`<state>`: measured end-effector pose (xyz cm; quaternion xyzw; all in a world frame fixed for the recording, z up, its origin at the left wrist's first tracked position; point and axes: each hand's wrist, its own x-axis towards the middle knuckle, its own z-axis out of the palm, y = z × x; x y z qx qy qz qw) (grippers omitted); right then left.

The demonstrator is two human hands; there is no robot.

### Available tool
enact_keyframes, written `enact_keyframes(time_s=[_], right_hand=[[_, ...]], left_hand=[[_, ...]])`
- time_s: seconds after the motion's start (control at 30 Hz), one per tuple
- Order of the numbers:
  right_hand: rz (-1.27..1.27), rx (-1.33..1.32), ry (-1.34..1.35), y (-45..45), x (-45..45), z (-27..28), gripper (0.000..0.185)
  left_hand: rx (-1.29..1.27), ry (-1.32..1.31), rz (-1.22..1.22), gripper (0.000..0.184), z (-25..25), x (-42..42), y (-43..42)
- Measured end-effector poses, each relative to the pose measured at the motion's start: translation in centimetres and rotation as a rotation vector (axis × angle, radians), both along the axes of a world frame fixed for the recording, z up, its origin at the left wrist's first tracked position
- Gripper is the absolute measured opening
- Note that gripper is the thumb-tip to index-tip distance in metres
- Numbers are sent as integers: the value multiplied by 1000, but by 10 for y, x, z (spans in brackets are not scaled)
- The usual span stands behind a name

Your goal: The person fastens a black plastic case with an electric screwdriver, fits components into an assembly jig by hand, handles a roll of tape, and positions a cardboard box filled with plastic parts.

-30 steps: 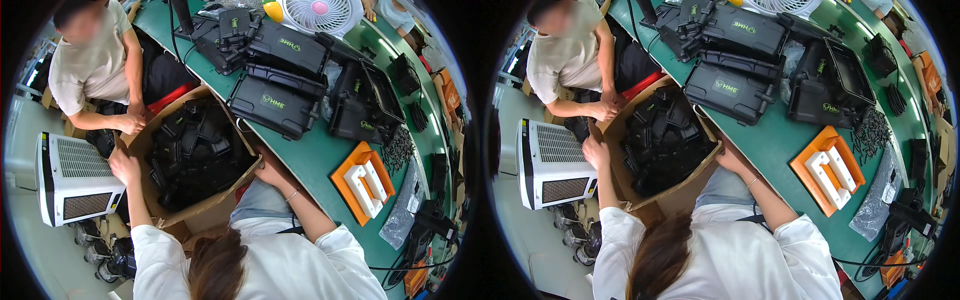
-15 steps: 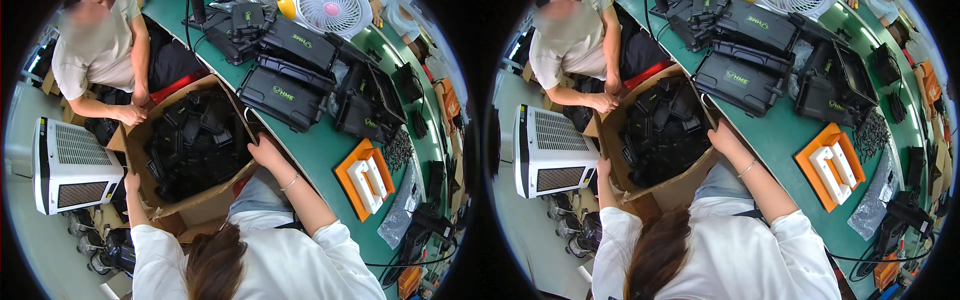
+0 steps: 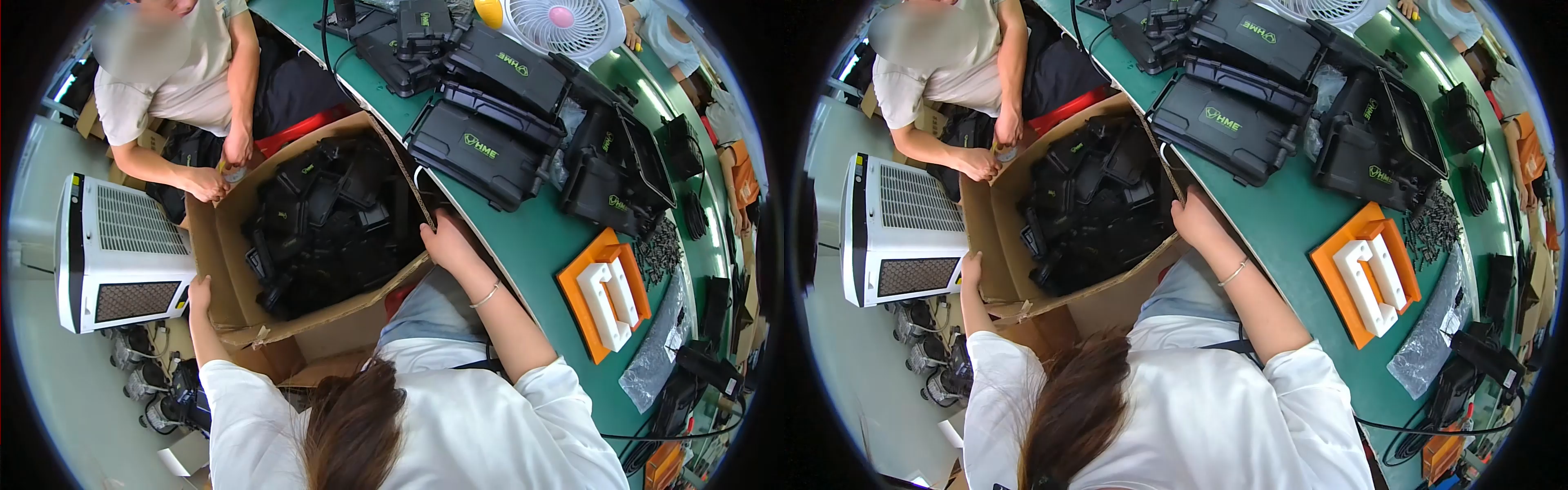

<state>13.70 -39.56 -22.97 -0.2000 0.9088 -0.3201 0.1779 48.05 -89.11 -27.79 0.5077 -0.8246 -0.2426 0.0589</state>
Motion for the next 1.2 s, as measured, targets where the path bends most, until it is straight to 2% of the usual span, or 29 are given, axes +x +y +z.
enact_keyframes(time_s=[0.1, 0.2, 0.9, 1.0, 1.1, 1.2], right_hand=[[-18, -19, 2, 0, 2, 2, 34], [-30, -36, -8, 0, 2, 2, 34], [-41, -79, 9, 2, 2, -8, 35], [-33, -57, 20, 2, 2, -10, 33], [-34, -55, 20, 3, 2, -8, 33], [-37, -62, 24, 3, 2, -11, 33]], left_hand=[[125, 39, 41, 32, 1, 11, -10], [136, 54, 59, 33, 9, 7, -2], [111, 105, 67, 33, 3, 9, -5], [67, -1, 32, 34, 14, 3, 4], [127, 109, 26, 34, 7, 8, -2], [119, 89, 34, 34, 2, 11, -7]])
